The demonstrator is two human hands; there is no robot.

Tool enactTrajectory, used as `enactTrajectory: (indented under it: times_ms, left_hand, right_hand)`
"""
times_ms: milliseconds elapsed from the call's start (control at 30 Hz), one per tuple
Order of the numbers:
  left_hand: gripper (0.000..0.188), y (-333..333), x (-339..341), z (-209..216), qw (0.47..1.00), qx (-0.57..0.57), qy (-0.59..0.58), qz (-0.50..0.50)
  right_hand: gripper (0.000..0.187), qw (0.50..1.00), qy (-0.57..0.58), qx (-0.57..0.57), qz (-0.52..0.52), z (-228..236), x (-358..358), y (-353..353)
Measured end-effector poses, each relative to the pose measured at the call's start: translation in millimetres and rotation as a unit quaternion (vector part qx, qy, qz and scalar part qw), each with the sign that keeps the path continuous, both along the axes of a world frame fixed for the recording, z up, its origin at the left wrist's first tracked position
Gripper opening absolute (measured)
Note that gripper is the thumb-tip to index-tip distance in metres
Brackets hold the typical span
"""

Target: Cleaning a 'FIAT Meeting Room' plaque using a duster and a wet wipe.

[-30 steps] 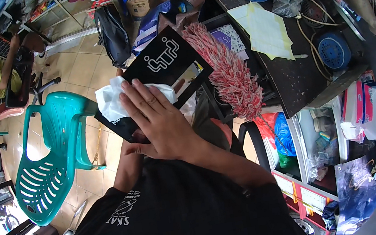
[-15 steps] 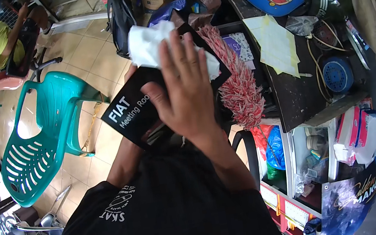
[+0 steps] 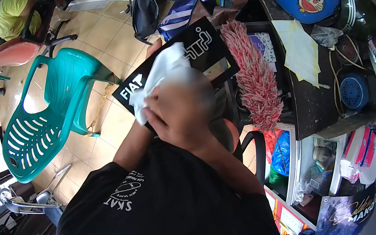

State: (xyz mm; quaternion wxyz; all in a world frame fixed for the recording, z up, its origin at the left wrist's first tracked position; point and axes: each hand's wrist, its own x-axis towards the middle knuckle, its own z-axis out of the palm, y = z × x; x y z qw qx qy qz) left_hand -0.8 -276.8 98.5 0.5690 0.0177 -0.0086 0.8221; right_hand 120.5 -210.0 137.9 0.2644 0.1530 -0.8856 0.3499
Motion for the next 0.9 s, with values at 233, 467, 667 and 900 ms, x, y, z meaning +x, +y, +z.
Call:
enactTrajectory:
  times_ms: [233, 467, 667, 900]
  left_hand:
    - [0.077, 6, -9, -48, 0.995, 0.067, -0.033, 0.07]
    - [0.053, 22, 6, -77, 0.912, 0.365, -0.185, -0.003]
    - [0.051, 14, 12, -69, 0.946, 0.293, -0.113, 0.078]
    - [0.048, 32, 8, -60, 0.967, 0.2, -0.033, 0.156]
  right_hand:
    - [0.018, 0.977, 0.053, 0.076, -0.19, -2, -23, 8]
    - [0.02, 0.992, 0.048, -0.025, -0.113, -18, -49, 8]
    - [0.021, 0.998, 0.026, 0.047, 0.028, -30, -28, -3]
    - [0.019, 0.994, 0.033, 0.078, 0.066, -45, -11, -25]
